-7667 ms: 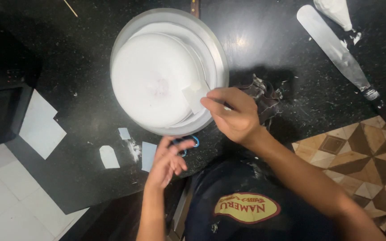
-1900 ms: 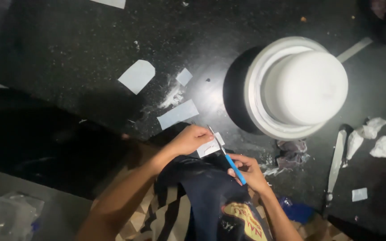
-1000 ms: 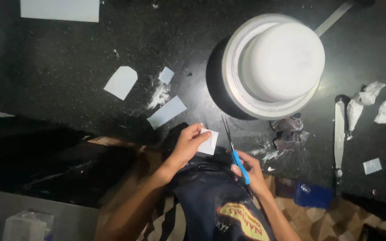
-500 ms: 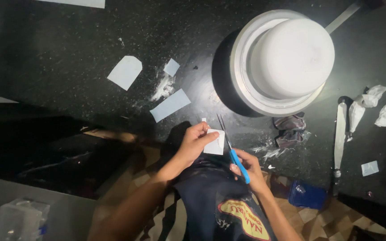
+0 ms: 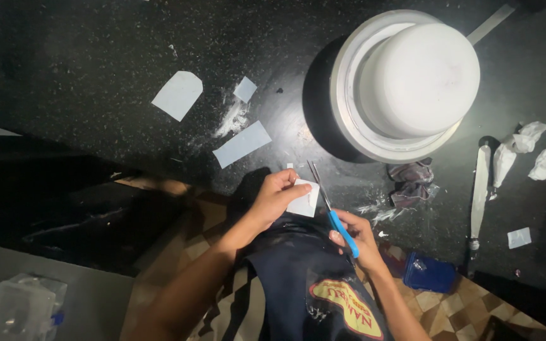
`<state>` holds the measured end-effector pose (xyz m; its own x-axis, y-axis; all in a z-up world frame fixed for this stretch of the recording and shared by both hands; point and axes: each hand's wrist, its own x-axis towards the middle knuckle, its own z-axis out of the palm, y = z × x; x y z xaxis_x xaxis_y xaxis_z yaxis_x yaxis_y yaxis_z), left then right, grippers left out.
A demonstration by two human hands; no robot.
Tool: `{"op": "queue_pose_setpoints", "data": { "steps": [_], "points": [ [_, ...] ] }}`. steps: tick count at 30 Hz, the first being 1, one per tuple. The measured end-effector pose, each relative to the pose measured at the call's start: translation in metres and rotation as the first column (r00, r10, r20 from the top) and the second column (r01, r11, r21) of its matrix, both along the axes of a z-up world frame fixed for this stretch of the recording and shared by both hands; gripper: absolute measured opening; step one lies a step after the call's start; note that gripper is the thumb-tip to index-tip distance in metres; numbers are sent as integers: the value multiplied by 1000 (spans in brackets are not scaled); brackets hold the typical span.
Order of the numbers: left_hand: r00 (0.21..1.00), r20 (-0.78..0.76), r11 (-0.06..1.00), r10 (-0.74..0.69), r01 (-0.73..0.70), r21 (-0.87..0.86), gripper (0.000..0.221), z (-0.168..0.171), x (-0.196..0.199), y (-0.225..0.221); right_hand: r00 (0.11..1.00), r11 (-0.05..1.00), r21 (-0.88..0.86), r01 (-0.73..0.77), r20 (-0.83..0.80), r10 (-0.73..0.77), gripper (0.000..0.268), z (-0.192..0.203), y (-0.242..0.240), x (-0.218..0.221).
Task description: The person cuts small pieces from a sheet of stiff paper with scissors, then uses the paper pieces by hand to smooth and press the white fondant surface of a cake resting on a turntable, working around the cake's sides and top.
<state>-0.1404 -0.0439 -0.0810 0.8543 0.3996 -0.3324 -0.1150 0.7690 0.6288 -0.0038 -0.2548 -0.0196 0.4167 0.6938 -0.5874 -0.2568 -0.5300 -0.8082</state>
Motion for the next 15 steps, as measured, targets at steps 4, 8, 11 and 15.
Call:
{"op": "queue_pose_setpoints", "data": {
  "steps": [4,8,11,15],
  "points": [
    [997,-7,996,-72,72,48,13,-2,-2,12,997,996,-40,-75,19,75,57,8,-2,6],
    [982,-40,976,-184,187,109,14,-9,-2,30,991,990,-53,-132,3,132,57,8,-9,16],
    [956,-24,943,-294,294,153,16,-12,-3,42,985,978,-116,-171,-19,170,56,6,-14,21],
    [933,-13,916,-358,354,189,14,-10,-2,54,979,976,-149,-161,105,177,56,15,14,22]
  ]
}}
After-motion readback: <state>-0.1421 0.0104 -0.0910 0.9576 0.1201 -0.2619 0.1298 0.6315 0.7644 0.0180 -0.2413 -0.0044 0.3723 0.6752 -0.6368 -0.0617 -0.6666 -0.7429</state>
